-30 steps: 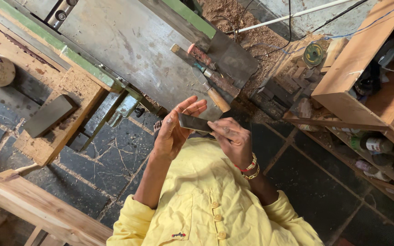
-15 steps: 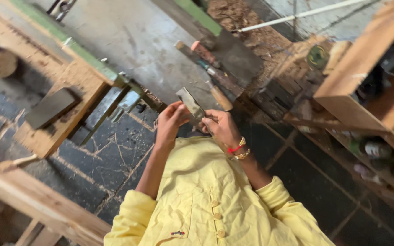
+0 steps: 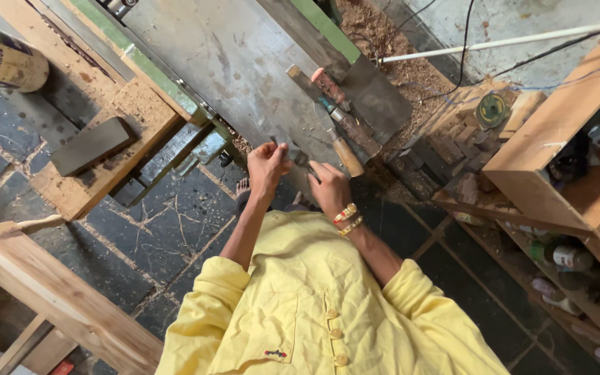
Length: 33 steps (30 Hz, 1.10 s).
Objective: The person sharpens the metal blade of a woodworking tool by rubbing it against a sharpening stone, applying a liquid from a cup between strokes and checking the edge with their hands.
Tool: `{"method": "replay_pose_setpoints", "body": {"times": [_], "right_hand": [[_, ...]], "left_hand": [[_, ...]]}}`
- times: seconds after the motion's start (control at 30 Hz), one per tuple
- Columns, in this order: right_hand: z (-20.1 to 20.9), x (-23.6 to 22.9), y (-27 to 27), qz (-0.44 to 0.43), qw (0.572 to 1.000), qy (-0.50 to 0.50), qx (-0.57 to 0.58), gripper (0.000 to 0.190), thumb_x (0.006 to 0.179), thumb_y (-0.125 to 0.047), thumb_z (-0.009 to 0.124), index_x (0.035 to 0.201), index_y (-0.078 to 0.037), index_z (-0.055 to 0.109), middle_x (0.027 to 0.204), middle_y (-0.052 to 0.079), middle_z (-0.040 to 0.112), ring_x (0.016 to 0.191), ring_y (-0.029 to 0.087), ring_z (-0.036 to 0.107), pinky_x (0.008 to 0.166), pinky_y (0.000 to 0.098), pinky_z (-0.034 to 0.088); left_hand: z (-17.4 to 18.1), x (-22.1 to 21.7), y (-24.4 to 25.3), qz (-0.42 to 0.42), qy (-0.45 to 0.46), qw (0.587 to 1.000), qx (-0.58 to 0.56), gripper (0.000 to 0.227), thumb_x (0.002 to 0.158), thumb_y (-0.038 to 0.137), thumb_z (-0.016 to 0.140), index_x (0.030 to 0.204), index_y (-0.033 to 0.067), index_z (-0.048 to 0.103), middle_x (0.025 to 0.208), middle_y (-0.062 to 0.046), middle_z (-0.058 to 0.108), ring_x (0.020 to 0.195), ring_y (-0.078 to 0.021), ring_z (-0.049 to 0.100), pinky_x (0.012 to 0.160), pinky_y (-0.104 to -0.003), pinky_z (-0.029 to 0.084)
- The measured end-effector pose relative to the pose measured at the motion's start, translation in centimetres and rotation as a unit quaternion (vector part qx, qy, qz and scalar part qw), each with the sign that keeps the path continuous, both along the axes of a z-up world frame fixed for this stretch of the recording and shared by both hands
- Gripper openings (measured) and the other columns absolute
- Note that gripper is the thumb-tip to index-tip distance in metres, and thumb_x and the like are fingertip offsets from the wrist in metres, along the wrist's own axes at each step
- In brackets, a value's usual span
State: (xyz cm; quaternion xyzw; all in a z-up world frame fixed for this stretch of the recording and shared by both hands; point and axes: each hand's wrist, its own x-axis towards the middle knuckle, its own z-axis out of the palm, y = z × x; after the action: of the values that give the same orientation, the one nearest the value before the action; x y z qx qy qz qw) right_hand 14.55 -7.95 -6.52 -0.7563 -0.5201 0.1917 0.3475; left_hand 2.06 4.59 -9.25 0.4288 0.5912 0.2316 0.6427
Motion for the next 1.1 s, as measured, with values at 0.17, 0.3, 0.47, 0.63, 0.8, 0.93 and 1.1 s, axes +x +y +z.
{"method": "replay_pose_setpoints", "body": {"times": [0.17, 0.3, 0.47, 0.63, 0.8, 0.93, 1.1], "right_hand": [[-1.7, -0.2, 2.5, -0.011, 0.998, -0.022, 0.052, 0.020, 0.084, -0.009, 0.077, 0.101, 0.001, 0.073, 0.096, 0.017, 0.071, 0.091, 0.038, 0.067, 0.081, 0.0444, 0.054], [-1.9, -0.6, 4.1, -0.024, 0.998, -0.049, 0.041, 0.018, 0.082, -0.010, 0.079, 0.096, 0.001, 0.075, 0.092, 0.016, 0.071, 0.089, 0.039, 0.064, 0.079, 0.0463, 0.052], [-2.3, -0.7, 4.7, -0.025, 0.996, -0.083, 0.032, 0.017, 0.082, -0.011, 0.080, 0.094, 0.000, 0.075, 0.092, 0.016, 0.070, 0.089, 0.038, 0.064, 0.080, 0.0467, 0.052], [-1.3, -1.1, 4.7, -0.029, 0.998, -0.045, 0.018, 0.023, 0.081, -0.012, 0.080, 0.099, 0.001, 0.073, 0.099, 0.017, 0.068, 0.093, 0.039, 0.064, 0.079, 0.0452, 0.051], [3.5, -0.2, 4.2, -0.051, 0.992, -0.076, 0.082, 0.037, 0.077, -0.018, 0.084, 0.106, 0.002, 0.073, 0.100, 0.016, 0.068, 0.092, 0.037, 0.063, 0.079, 0.0441, 0.051], [6.3, 6.1, 3.4, -0.087, 0.976, -0.189, 0.065, 0.041, 0.086, -0.018, 0.085, 0.118, 0.002, 0.071, 0.112, 0.018, 0.067, 0.102, 0.038, 0.062, 0.088, 0.0471, 0.051], [1.6, 12.9, 5.4, -0.013, 0.990, -0.138, -0.017, 0.043, 0.075, -0.020, 0.087, 0.107, 0.003, 0.070, 0.097, 0.021, 0.067, 0.092, 0.041, 0.064, 0.082, 0.0493, 0.051]], "left_hand": [[1.9, -3.4, -2.1, -0.081, 0.197, 0.962, 0.168, 0.035, 0.095, 0.033, 0.069, 0.104, -0.0006, 0.077, 0.086, -0.015, 0.077, 0.078, -0.0220, 0.075, 0.072, -0.035, 0.057], [1.8, -8.0, -4.9, -0.024, 0.252, 0.951, 0.175, 0.036, 0.095, 0.033, 0.067, 0.108, 0.0004, 0.077, 0.096, -0.017, 0.078, 0.086, -0.0267, 0.075, 0.078, -0.037, 0.057], [2.1, -14.0, -8.0, 0.034, 0.280, 0.953, 0.110, 0.034, 0.099, 0.029, 0.064, 0.116, 0.0020, 0.075, 0.099, -0.016, 0.078, 0.088, -0.0263, 0.076, 0.080, -0.037, 0.057], [2.9, -17.4, -8.8, 0.016, 0.330, 0.941, 0.071, 0.034, 0.101, 0.029, 0.059, 0.122, 0.0046, 0.072, 0.106, -0.016, 0.077, 0.089, -0.0289, 0.075, 0.077, -0.039, 0.059], [3.9, -21.4, -7.2, 0.228, -0.039, 0.969, -0.087, 0.037, 0.101, 0.029, 0.054, 0.121, 0.0006, 0.065, 0.110, -0.017, 0.074, 0.092, -0.0269, 0.075, 0.077, -0.040, 0.063], [3.3, -23.7, -7.3, 0.262, -0.017, 0.961, -0.088, 0.036, 0.105, 0.029, 0.051, 0.124, 0.0007, 0.061, 0.111, -0.014, 0.074, 0.097, -0.0247, 0.073, 0.079, -0.038, 0.060], [2.0, -24.5, -8.2, 0.271, -0.063, 0.954, -0.108, 0.038, 0.107, 0.032, 0.048, 0.124, 0.0005, 0.060, 0.112, -0.015, 0.072, 0.097, -0.0266, 0.073, 0.078, -0.040, 0.060]]}}
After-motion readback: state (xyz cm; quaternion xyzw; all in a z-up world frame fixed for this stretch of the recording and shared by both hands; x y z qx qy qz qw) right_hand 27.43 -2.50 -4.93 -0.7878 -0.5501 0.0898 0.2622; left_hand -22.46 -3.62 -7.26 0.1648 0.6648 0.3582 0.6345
